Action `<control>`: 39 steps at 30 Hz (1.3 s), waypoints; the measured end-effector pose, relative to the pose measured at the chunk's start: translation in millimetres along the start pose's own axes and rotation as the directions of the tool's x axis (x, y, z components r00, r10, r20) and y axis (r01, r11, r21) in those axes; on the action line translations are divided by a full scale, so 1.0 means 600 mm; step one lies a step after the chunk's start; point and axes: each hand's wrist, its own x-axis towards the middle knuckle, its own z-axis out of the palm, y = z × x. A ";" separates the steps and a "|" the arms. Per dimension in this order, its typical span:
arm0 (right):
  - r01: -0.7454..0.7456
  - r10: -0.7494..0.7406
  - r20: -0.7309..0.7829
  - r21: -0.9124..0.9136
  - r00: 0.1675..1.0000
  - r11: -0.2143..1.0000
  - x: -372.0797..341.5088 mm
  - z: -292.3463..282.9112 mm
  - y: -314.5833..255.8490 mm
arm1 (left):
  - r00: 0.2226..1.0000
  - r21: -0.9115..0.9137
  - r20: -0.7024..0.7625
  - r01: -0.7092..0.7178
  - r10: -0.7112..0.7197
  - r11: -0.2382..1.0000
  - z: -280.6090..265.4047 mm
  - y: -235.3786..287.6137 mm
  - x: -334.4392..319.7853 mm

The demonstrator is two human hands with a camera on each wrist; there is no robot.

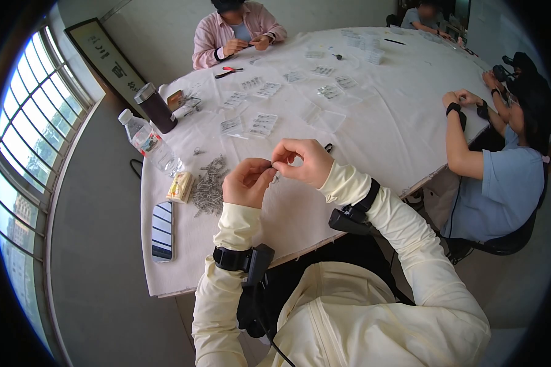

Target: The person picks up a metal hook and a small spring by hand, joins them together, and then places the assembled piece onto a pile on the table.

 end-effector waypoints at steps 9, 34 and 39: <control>0.131 -0.131 0.007 -0.118 0.991 0.984 0.004 0.000 0.002 | 0.999 -0.056 0.033 -0.011 0.013 0.998 -0.010 -0.010 0.003; 0.173 -0.182 -0.026 -0.209 0.983 0.962 0.005 0.000 0.002 | 0.998 -0.136 0.039 0.062 -0.057 0.989 -0.014 -0.009 0.004; -0.123 0.116 0.061 0.128 0.991 0.984 -0.001 0.001 0.019 | 0.998 -0.255 0.040 0.058 -0.049 0.965 -0.025 -0.017 0.010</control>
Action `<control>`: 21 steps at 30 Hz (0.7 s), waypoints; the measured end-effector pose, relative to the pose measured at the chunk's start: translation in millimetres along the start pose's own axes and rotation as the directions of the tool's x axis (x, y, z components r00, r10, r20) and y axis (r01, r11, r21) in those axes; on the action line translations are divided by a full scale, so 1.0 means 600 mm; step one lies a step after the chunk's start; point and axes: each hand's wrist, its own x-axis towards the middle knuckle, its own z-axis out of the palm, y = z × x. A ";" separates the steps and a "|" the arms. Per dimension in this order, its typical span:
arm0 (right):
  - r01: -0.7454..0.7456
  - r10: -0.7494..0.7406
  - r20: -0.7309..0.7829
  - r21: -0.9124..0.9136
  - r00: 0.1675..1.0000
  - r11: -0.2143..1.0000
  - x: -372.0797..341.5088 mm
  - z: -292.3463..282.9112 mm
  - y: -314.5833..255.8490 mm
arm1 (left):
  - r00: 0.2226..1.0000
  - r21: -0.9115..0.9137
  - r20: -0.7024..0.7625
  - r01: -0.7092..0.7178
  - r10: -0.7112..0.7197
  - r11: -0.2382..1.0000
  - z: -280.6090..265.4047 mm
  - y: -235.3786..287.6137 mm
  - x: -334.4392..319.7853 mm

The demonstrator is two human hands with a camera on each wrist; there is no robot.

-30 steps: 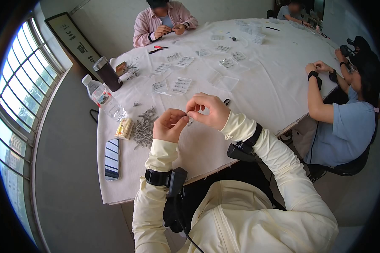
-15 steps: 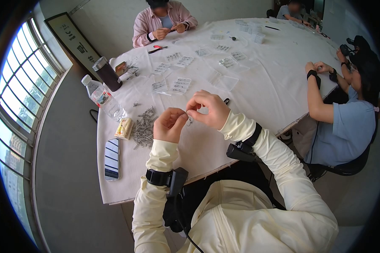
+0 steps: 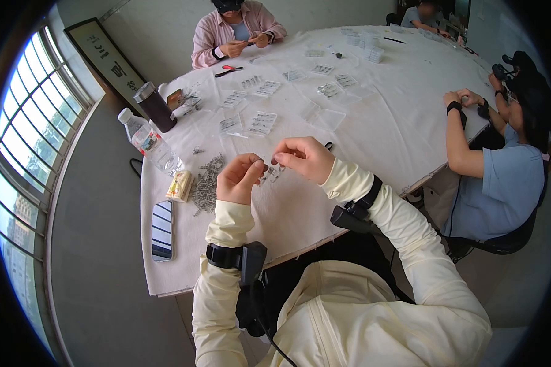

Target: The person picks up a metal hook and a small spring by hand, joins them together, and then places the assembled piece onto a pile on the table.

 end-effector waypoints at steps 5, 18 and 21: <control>-0.336 0.289 0.229 0.206 0.930 0.919 0.002 -0.011 0.001 | 0.999 -0.009 -0.031 -0.011 0.011 1.000 0.000 0.004 0.000; -0.408 0.342 0.243 0.319 0.908 0.855 0.001 -0.004 0.009 | 0.999 0.028 -0.034 -0.022 0.023 0.999 0.005 0.012 -0.004; -0.266 0.242 0.130 0.228 0.962 0.937 0.002 0.000 0.013 | 0.999 0.037 -0.044 -0.022 0.023 0.999 0.005 0.013 -0.004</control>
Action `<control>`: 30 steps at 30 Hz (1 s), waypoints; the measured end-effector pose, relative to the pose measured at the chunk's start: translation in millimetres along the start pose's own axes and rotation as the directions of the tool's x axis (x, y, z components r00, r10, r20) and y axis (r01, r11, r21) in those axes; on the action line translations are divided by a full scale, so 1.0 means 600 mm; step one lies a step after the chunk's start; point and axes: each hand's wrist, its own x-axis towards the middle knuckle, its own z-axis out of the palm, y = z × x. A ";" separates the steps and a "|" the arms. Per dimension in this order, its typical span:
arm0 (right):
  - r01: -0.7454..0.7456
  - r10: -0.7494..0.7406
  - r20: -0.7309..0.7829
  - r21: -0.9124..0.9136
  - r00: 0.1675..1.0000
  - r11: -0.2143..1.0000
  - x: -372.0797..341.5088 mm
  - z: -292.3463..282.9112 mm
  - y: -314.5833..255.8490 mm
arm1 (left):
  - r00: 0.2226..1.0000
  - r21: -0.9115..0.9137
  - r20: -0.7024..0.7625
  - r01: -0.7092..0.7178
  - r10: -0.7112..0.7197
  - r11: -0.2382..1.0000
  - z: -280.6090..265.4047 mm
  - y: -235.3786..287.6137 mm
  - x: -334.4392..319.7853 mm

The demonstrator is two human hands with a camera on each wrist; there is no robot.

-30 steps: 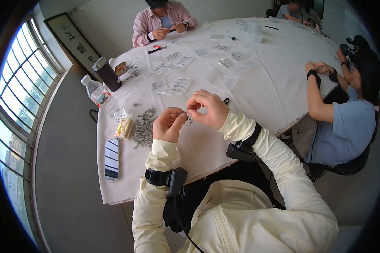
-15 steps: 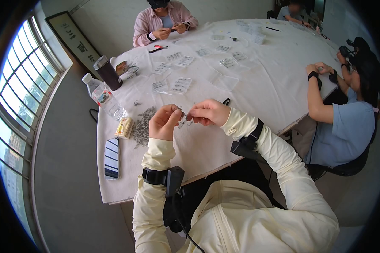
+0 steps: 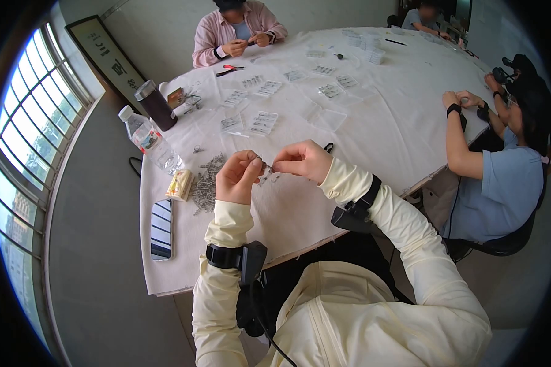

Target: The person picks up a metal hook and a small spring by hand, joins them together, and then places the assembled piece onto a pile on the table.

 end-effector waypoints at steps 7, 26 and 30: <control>0.123 -0.136 -0.141 -0.094 0.981 0.988 -0.002 0.004 -0.003 | 0.999 -0.059 0.004 0.044 -0.044 0.997 -0.003 -0.001 0.001; 0.187 -0.212 -0.189 -0.144 0.959 0.972 -0.003 0.014 -0.004 | 0.997 -0.178 0.033 0.073 -0.069 0.981 -0.004 -0.003 0.001; 0.302 -0.387 -0.192 -0.359 0.902 0.883 -0.011 0.016 -0.024 | 0.992 -0.286 0.037 0.126 -0.121 0.950 -0.004 -0.001 0.001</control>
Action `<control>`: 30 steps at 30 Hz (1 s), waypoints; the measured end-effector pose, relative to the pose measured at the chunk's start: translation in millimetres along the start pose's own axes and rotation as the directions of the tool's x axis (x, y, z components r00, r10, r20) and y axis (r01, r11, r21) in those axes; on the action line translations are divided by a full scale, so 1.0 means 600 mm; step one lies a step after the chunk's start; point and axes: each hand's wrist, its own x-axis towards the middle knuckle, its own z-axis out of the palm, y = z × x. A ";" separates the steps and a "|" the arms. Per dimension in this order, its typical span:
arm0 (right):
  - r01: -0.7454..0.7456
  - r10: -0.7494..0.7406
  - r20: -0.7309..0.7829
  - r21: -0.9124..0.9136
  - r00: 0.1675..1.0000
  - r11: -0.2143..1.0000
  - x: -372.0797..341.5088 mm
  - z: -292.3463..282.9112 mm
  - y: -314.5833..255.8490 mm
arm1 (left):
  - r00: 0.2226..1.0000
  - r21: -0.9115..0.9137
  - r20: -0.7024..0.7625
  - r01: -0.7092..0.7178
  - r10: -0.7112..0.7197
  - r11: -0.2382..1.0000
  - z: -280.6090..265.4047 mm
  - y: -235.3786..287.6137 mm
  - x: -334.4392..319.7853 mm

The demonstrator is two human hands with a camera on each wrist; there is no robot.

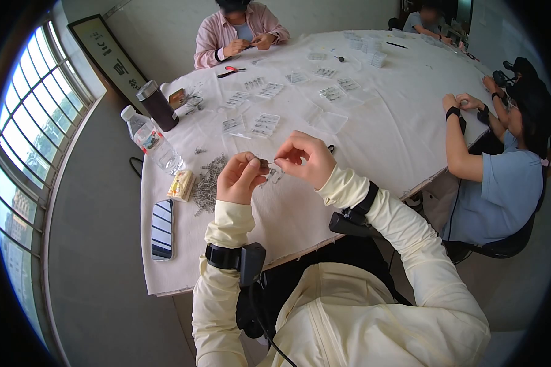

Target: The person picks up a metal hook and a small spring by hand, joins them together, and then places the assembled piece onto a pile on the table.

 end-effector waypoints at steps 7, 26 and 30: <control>0.428 -0.448 0.009 -0.311 0.894 0.849 0.000 0.005 -0.007 | 0.999 -0.165 -0.007 0.046 -0.048 0.985 0.002 0.002 -0.001; 0.568 -0.578 0.121 -0.426 0.807 0.704 0.005 0.001 0.000 | 0.974 -0.468 0.051 0.220 -0.223 0.856 0.010 0.007 -0.004; 0.569 -0.581 0.113 -0.421 0.806 0.707 0.004 0.000 0.001 | 0.970 -0.490 0.079 0.237 -0.228 0.839 0.008 0.004 -0.002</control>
